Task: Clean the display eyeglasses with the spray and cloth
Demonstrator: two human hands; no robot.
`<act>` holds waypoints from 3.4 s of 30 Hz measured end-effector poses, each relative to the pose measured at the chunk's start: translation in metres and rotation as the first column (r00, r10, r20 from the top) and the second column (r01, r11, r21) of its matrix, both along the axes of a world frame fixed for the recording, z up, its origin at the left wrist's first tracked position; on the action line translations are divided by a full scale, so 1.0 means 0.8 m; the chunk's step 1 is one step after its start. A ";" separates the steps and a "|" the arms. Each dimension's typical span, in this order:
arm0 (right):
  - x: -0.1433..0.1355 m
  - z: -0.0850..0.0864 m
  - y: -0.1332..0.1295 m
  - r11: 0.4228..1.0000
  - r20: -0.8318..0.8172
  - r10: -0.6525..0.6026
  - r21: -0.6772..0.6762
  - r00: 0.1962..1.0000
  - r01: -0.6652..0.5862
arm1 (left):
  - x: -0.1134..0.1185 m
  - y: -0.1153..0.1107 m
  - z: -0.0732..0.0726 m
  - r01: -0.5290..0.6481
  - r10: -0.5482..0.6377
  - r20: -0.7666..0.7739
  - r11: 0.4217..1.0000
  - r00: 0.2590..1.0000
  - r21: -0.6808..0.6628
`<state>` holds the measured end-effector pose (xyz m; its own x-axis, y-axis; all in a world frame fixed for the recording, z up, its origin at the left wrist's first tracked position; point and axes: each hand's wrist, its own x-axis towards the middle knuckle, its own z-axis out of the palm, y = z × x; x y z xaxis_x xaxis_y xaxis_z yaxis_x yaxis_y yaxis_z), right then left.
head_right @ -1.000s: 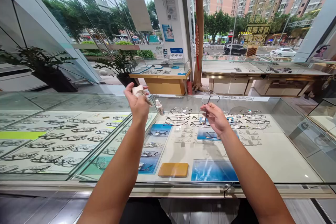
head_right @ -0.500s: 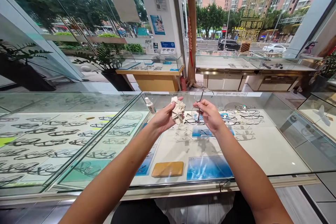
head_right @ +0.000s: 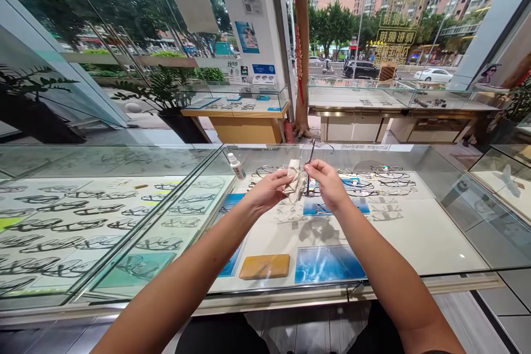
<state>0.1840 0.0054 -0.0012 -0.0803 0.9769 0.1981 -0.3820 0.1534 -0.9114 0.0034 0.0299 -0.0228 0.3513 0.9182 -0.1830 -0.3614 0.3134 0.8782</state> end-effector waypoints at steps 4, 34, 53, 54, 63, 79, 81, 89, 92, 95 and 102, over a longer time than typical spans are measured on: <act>-0.001 -0.003 0.002 0.999 0.023 -0.034 0.026 0.999 0.034 | 0.001 -0.001 -0.002 -0.002 0.003 0.057 1.000 0.998 -0.009; -0.018 -0.007 -0.009 0.982 -0.185 0.119 -0.125 0.976 -0.143 | 0.014 -0.033 0.008 0.146 -0.127 -0.083 0.947 0.988 0.285; -0.015 -0.005 -0.011 0.975 -0.197 0.147 -0.138 0.969 -0.176 | 0.018 -0.047 0.015 0.202 -0.218 0.076 0.963 0.973 0.180; -0.015 -0.005 -0.011 0.976 -0.209 0.141 -0.137 0.968 -0.172 | 0.018 -0.046 0.014 0.187 -0.200 0.061 0.966 0.978 0.180; -0.010 -0.003 -0.009 0.980 -0.228 0.108 -0.138 0.968 -0.142 | 0.018 -0.036 0.001 0.095 -0.051 -0.183 0.965 0.982 0.244; -0.012 -0.011 -0.005 0.974 -0.247 0.139 -0.143 0.959 -0.178 | 0.017 -0.031 0.009 0.151 -0.161 0.066 0.979 0.985 0.135; -0.013 -0.011 -0.005 0.974 -0.240 0.137 -0.143 0.961 -0.174 | 0.016 -0.029 0.009 0.150 -0.162 0.081 0.979 0.984 0.138; -0.018 -0.009 -0.006 0.975 -0.262 0.122 -0.146 0.957 -0.165 | 0.020 -0.033 0.007 0.196 -0.209 0.053 0.963 0.976 0.187; -0.016 -0.010 -0.006 0.969 -0.251 0.132 -0.173 0.959 -0.179 | 0.021 -0.040 0.009 0.208 -0.201 -0.057 0.954 0.978 0.215; -0.013 -0.009 -0.007 0.960 -0.236 0.168 -0.182 0.957 -0.214 | 0.022 -0.045 0.012 0.172 -0.144 -0.130 0.956 0.981 0.239; -0.014 -0.003 -0.012 0.954 -0.251 0.172 -0.199 0.953 -0.225 | 0.026 -0.053 0.017 0.112 -0.090 -0.096 0.959 0.991 0.259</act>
